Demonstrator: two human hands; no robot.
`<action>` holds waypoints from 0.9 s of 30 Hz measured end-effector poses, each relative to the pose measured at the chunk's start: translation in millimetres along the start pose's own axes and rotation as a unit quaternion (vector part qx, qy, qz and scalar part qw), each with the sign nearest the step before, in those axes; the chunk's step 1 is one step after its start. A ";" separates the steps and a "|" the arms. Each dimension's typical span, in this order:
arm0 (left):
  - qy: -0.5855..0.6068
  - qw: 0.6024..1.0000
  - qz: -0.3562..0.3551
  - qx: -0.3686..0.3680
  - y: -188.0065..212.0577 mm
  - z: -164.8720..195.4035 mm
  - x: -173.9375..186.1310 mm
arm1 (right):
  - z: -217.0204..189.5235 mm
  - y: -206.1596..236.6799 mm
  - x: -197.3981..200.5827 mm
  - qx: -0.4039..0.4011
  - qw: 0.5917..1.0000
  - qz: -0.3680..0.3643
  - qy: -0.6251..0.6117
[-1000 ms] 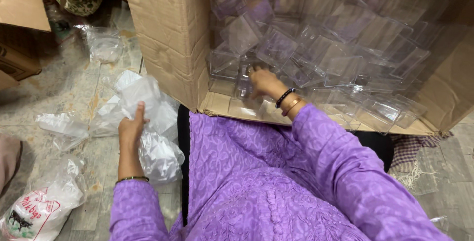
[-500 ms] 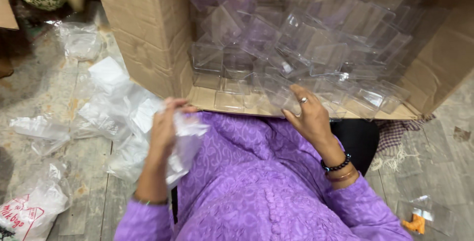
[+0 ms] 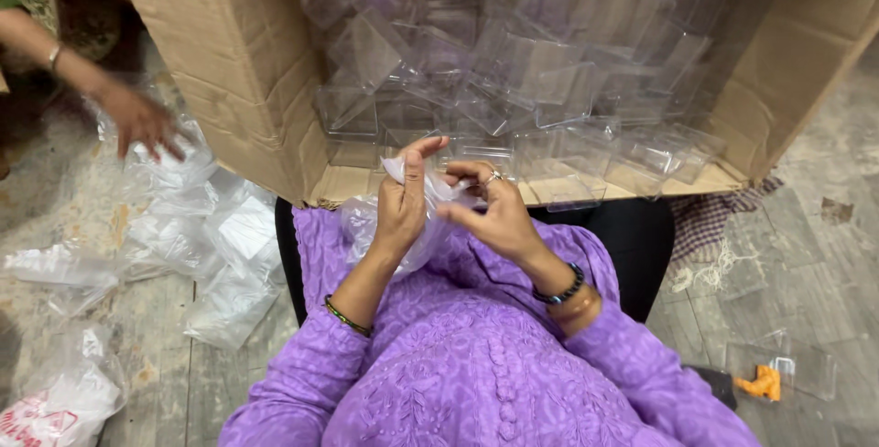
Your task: The person sits on the floor in front of a large cardboard box filled with clear plastic boxes. They take white foam sheets, wrap each plastic box in the sheet, and place the wrapped box back into the cardboard box, repeating this one box at a time.
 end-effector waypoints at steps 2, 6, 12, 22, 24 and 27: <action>-0.068 0.994 0.003 -0.081 4.3 9.2 0.4 | 7.5 -2.9 2.1 -0.027 0.988 0.062 -0.138; -0.002 0.988 0.042 0.151 12.7 -33.7 16.7 | 22.3 3.8 13.0 -0.091 0.969 0.105 -0.206; -0.012 0.991 0.037 0.129 24.6 -40.6 10.9 | 30.1 21.0 16.4 -0.089 0.966 0.146 -0.193; 0.041 0.977 0.010 0.208 32.4 -59.3 -0.8 | 23.8 22.2 8.9 -0.082 0.928 0.144 -0.333; -0.023 0.982 0.003 0.190 34.5 -68.2 -1.8 | 35.2 28.5 3.2 -0.143 0.895 0.160 -0.391; -0.004 0.976 -0.046 0.214 41.5 -83.7 -5.0 | 48.2 35.1 -6.1 -0.181 0.885 0.093 -0.419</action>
Point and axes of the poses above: each hand's wrist, its own y-axis away from the middle knuckle, its own x-axis out of the back of the hand, z = x × y, the point moved 7 cm from there along -y, towards the middle knuckle, and after that the axes turned 8 degrees about x, right-handed, at the moved point
